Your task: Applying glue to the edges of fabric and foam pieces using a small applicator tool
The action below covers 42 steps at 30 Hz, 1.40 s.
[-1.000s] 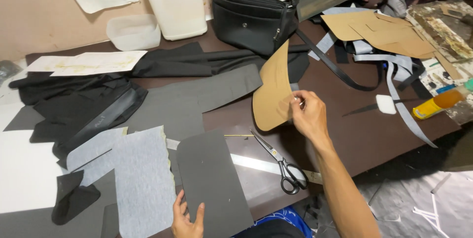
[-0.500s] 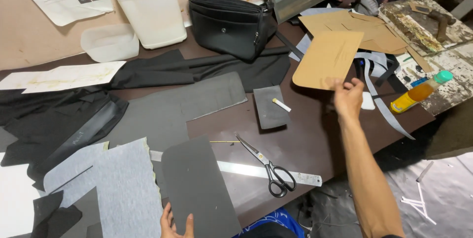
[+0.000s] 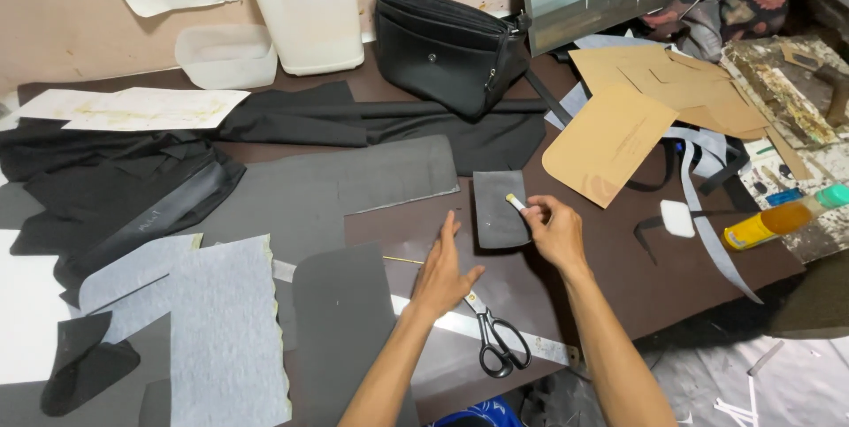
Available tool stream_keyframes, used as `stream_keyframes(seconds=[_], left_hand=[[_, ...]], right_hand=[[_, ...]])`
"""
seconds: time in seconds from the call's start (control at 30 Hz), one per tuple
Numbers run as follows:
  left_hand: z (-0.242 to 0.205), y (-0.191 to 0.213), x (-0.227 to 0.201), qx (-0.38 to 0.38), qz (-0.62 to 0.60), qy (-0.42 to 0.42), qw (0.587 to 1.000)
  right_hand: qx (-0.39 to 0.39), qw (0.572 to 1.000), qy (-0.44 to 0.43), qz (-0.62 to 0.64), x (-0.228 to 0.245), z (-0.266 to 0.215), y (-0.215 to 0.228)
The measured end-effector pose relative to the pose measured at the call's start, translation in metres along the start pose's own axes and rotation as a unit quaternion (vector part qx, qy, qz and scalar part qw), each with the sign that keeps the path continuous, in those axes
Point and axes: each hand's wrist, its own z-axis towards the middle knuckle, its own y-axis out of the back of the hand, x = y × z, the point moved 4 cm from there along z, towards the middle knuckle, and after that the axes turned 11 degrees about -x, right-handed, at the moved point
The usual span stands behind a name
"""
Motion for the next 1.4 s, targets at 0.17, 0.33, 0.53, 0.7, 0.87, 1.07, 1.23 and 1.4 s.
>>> stream_keyframes(seconds=[0.17, 0.33, 0.53, 0.7, 0.87, 1.07, 1.23, 1.4], left_hand=[[0.051, -0.020, -0.017, 0.032, -0.095, -0.026, 0.995], [0.082, -0.044, 0.019, 0.027, -0.136, -0.062, 0.988], [0.084, -0.055, 0.029, 0.006, -0.171, -0.105, 0.980], [0.083, -0.060, 0.037, -0.047, -0.131, -0.089, 0.986], [0.071, -0.076, 0.038, -0.136, -0.086, -0.038, 0.986], [0.072, -0.096, 0.062, -0.215, -0.010, 0.005, 0.977], [0.073, -0.090, 0.056, -0.253, 0.030, -0.045, 0.966], [0.078, -0.106, 0.076, -0.220, 0.117, -0.049, 0.967]], right_hand=[[0.007, 0.978, -0.080, 0.191, -0.015, 0.001, -0.007], [-0.080, 0.942, -0.078, 0.317, -0.004, -0.016, 0.026], [-0.033, 0.967, 0.243, 0.068, 0.026, -0.039, 0.031], [-0.112, 0.967, 0.212, 0.087, 0.013, -0.035, 0.013], [-0.144, 0.971, 0.167, 0.088, 0.029, -0.045, 0.004], [-0.149, 0.970, 0.162, 0.102, 0.050, -0.057, -0.004], [-0.261, 0.947, 0.149, 0.115, 0.043, -0.024, 0.031], [-0.441, 0.878, 0.176, 0.064, 0.027, 0.018, 0.116]])
